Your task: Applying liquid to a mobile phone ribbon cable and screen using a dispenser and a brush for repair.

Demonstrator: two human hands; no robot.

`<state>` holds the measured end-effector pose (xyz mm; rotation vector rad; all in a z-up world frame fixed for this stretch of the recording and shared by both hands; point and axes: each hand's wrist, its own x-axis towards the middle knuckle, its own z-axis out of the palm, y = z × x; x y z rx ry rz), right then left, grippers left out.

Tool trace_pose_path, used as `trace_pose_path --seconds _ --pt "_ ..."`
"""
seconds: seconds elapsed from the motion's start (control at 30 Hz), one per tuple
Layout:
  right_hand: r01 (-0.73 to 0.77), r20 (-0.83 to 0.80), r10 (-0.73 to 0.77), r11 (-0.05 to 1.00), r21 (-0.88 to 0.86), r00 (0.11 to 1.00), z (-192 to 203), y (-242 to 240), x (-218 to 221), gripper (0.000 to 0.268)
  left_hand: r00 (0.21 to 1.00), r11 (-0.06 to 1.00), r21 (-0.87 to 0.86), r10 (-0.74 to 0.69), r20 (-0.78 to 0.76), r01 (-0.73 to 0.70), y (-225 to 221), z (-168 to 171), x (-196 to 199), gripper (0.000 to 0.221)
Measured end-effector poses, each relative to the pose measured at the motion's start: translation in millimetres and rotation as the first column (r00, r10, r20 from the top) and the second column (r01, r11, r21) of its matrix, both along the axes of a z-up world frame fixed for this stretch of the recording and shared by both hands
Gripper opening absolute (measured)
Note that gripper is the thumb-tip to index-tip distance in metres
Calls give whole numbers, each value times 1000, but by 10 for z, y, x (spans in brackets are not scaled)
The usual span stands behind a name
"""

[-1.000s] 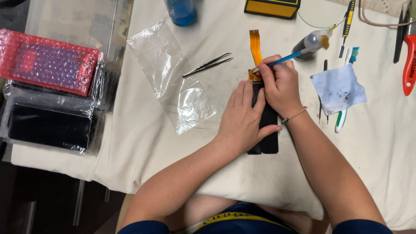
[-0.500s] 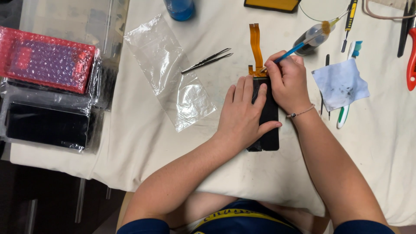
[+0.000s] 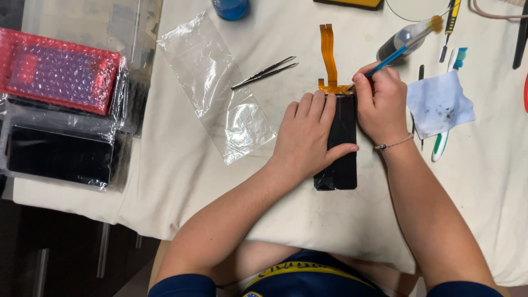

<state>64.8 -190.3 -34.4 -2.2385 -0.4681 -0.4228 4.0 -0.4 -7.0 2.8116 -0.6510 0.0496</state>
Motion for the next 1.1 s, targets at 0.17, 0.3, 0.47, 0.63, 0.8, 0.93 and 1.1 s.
trace_pose_path --seconds 0.17,0.3,0.47,0.63,0.8,0.93,1.1 --pt "10 1 -10 998 65 1000 -47 -8 30 18 1000 999 -34 -8 -2 8 18 47 25 97" --pt "-3 17 2 998 59 1000 -17 -25 8 17 1000 996 -90 7 6 -7 27 87 20 93" --pt "27 37 -29 998 59 999 -62 15 75 17 1000 994 -113 -3 27 6 53 44 32 92" --pt "8 92 -17 995 96 996 36 31 7 16 999 942 -334 16 -28 -24 142 195 34 80" --pt "-143 255 185 974 -174 949 23 233 -175 20 968 638 -758 81 239 134 272 243 139 64" --pt "-235 302 301 943 -236 905 191 464 -250 11 974 406 -896 50 220 181 365 307 163 69" --pt "-5 466 17 1000 -26 884 293 333 -166 56 983 256 -953 37 179 164 383 374 139 46"
